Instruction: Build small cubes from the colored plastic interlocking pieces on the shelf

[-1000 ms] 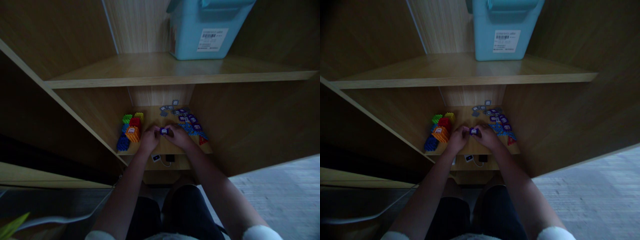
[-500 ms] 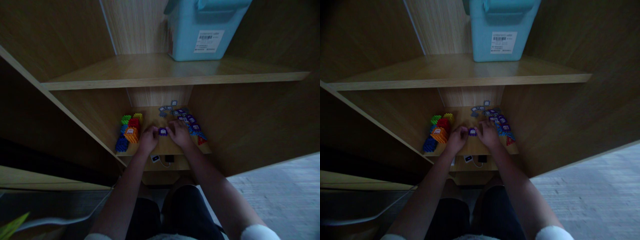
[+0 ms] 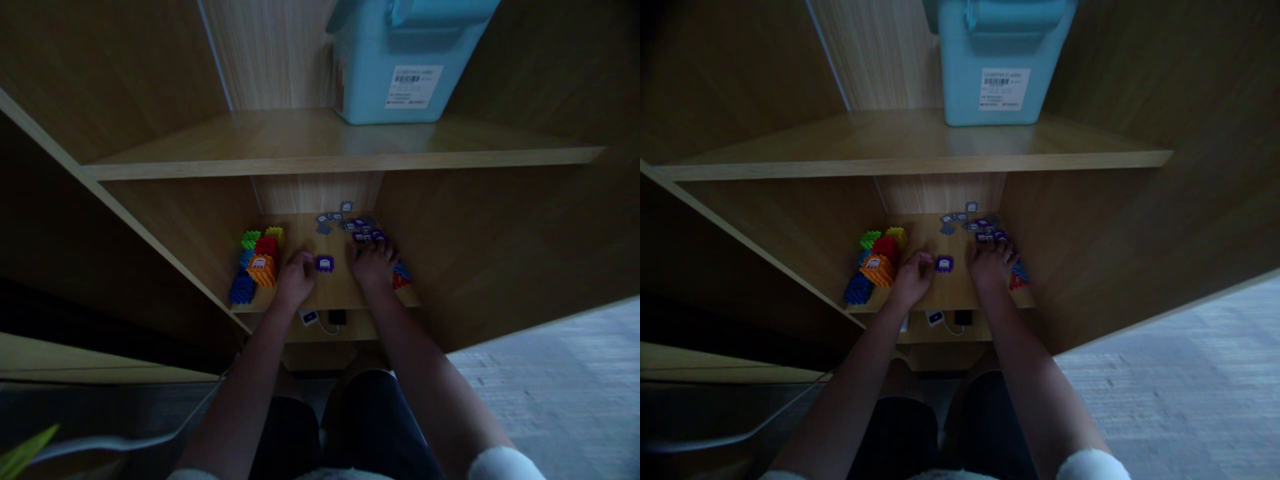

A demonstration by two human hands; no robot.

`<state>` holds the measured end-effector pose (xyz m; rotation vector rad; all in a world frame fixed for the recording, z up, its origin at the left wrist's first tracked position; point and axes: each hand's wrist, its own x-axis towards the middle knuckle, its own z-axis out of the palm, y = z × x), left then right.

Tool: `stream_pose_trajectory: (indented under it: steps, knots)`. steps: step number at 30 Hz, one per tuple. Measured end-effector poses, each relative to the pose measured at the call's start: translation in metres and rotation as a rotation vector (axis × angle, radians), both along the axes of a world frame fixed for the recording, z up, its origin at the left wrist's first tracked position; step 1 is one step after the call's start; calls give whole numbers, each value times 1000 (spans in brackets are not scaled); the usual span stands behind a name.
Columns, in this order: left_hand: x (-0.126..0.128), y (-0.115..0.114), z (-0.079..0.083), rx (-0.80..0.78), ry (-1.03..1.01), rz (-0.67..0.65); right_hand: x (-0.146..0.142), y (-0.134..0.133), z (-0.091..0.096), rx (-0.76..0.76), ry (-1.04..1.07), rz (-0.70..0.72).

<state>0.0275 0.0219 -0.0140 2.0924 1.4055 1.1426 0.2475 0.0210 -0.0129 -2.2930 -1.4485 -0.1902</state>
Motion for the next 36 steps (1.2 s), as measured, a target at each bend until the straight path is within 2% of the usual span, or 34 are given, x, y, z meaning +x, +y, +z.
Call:
stream_pose_trajectory:
  steps: [7, 13, 16, 19, 24, 31, 36]
  knots:
    - [0, 2, -4, 22, -7, 5, -1, -3, 5, 55, 20, 84]
    - [0, 0, 1, 12, -9, 3, 2, -1, 2, 190, 39, 197]
    - [0, 0, 1, 10, -7, 5, 2, -1, 0, 204, 38, 138]
    - [0, 1, -2, 16, -1, 8, 1, 2, -4, 157, 25, 51]
    - [0, 3, -6, 34, -6, -6, 5, 9, -8, 39, 31, 51]
    - [0, 1, -3, 12, -15, -2, 3, 7, -9, 165, 37, 90]
    - [0, -1, 2, -2, -30, 7, 0, 0, 2, 219, 28, 151]
